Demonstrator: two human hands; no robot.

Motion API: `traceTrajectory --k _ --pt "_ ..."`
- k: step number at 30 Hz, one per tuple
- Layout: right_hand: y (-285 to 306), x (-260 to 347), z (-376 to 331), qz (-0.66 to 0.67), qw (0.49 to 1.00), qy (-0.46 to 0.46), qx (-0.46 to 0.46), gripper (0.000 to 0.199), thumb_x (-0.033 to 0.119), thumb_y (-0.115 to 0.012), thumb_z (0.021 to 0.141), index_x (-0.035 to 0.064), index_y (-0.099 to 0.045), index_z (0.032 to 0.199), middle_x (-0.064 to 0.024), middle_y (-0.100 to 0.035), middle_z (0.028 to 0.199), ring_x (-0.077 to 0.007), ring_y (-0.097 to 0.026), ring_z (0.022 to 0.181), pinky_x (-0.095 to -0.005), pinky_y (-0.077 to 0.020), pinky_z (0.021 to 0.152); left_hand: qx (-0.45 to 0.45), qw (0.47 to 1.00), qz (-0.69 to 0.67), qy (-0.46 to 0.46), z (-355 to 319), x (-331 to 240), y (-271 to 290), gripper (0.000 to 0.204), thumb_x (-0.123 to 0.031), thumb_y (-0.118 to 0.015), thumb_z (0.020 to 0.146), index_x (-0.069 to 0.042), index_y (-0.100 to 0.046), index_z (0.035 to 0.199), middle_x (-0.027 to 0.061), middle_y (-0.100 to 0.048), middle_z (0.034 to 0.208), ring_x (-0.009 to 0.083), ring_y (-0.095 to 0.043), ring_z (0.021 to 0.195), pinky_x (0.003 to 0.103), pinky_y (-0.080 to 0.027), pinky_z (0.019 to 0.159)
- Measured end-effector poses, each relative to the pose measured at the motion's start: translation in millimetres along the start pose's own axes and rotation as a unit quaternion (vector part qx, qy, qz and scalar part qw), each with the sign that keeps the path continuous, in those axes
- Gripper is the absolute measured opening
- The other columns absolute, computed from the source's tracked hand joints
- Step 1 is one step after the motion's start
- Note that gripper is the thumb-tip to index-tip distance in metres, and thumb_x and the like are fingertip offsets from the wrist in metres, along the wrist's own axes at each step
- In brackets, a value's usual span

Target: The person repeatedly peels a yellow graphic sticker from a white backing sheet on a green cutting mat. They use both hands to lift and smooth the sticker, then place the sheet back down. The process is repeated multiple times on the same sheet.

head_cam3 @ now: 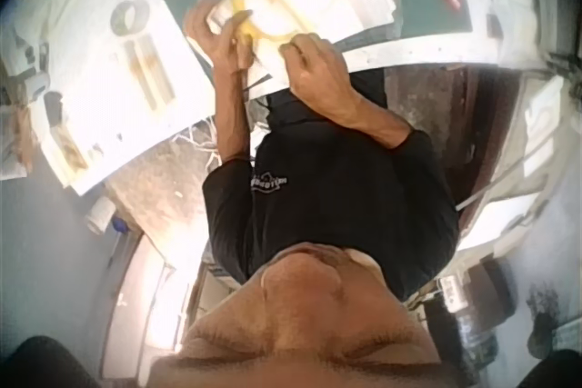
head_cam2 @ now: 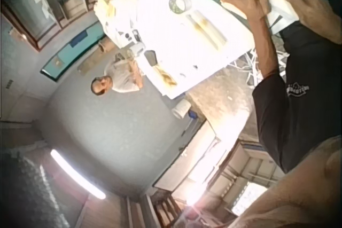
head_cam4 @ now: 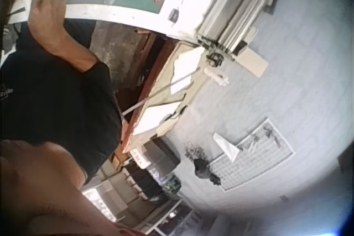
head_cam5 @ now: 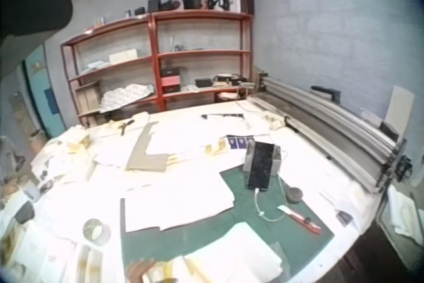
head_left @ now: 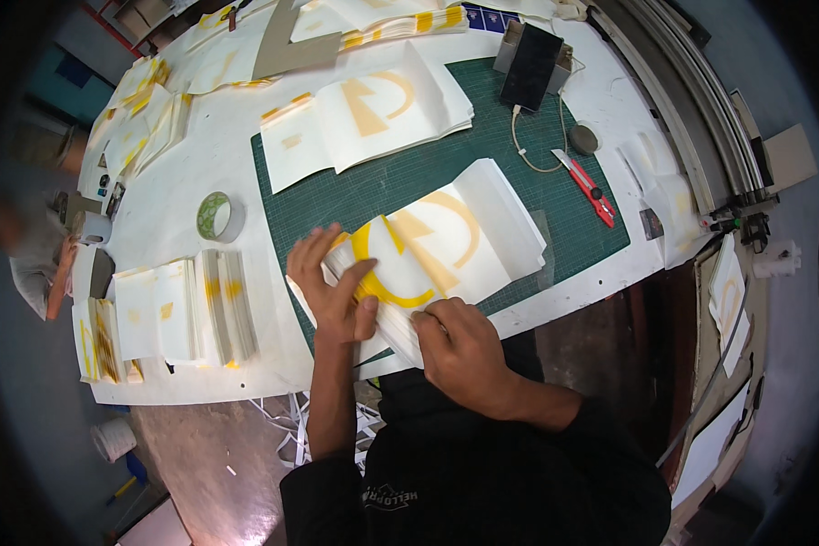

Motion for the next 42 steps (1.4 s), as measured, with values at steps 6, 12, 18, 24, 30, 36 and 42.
traceTrajectory --k 6,12,18,24,30,36,42 --pt "1 1 2 0.022 1.000 0.001 -0.012 0.014 -0.003 -0.071 0.081 -0.0023 -0.066 0.094 -0.0143 -0.060 0.091 -0.0310 -0.062 0.078 -0.0410 -0.0510 0.070 -0.101 0.991 0.023 0.090 5 23 15 0.058 -0.047 -0.041 0.102 0.001 -0.068 0.121 0.0288 -0.052 0.144 0.0447 -0.044 0.138 0.060 -0.033 0.115" --pt "1 2 3 0.034 0.999 -0.001 -0.019 0.016 -0.004 -0.073 0.080 -0.0022 -0.067 0.095 -0.0144 -0.061 0.092 -0.0314 -0.063 0.078 -0.0409 -0.0513 0.070 -0.103 0.992 -0.050 -0.044 -11 -7 16 0.064 -0.060 -0.040 0.101 -0.009 -0.077 0.107 0.0293 -0.057 0.137 0.0439 -0.049 0.135 0.060 -0.032 0.114" --pt "2 -3 2 0.043 0.999 -0.012 -0.022 0.015 -0.003 -0.073 0.081 -0.0018 -0.067 0.095 -0.0143 -0.061 0.092 -0.0316 -0.063 0.079 -0.0412 -0.0515 0.071 -0.058 0.998 0.023 0.000 1 -1 12 0.060 -0.054 -0.043 0.099 -0.009 -0.081 0.096 0.0257 -0.057 0.141 0.0437 -0.047 0.136 0.057 -0.030 0.116" --pt "-1 -2 3 0.068 0.998 -0.007 -0.011 0.016 -0.003 -0.072 0.081 -0.0017 -0.067 0.097 -0.0140 -0.061 0.093 -0.0315 -0.063 0.080 -0.0415 -0.0516 0.072 -0.124 0.992 0.012 0.033 -1 2 19 0.062 -0.053 -0.037 0.101 -0.007 -0.079 0.097 0.0255 -0.059 0.137 0.0446 -0.049 0.135 0.058 -0.034 0.114" --pt "8 -13 5 0.111 0.992 -0.008 -0.059 0.024 0.004 -0.077 0.082 -0.0019 -0.066 0.103 -0.0160 -0.064 0.104 -0.0339 -0.064 0.092 -0.0429 -0.0517 0.080 0.075 0.988 -0.097 -0.095 3 -34 6 0.066 -0.063 -0.043 0.100 -0.007 -0.078 0.095 0.0096 -0.077 0.096 0.0336 -0.073 0.102 0.057 -0.039 0.108" --pt "67 -111 -10 -0.091 0.941 -0.190 -0.265 0.035 0.013 -0.082 0.085 -0.0021 -0.068 0.112 -0.0179 -0.065 0.106 -0.0353 -0.062 0.100 -0.0452 -0.0456 0.087 0.016 0.992 -0.093 -0.088 2 -26 12 0.063 -0.064 -0.051 0.094 -0.006 -0.076 0.086 0.0118 -0.072 0.087 0.0326 -0.069 0.088 0.053 -0.045 0.096" --pt "40 -132 -18 -0.096 0.969 -0.164 -0.156 0.031 0.017 -0.081 0.085 -0.0009 -0.073 0.110 -0.0166 -0.063 0.110 -0.0322 -0.060 0.105 -0.0445 -0.0432 0.091 -0.005 0.991 -0.095 -0.093 2 -27 8 0.058 -0.060 -0.055 0.091 -0.005 -0.072 0.082 0.0115 -0.068 0.082 0.0321 -0.067 0.084 0.051 -0.045 0.091"
Point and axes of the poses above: each hand's wrist, its own z-axis towards the middle knuckle, its own y-axis out of the back of the hand, x = y × z, the point moved 7 cm from there along z, towards the middle knuckle
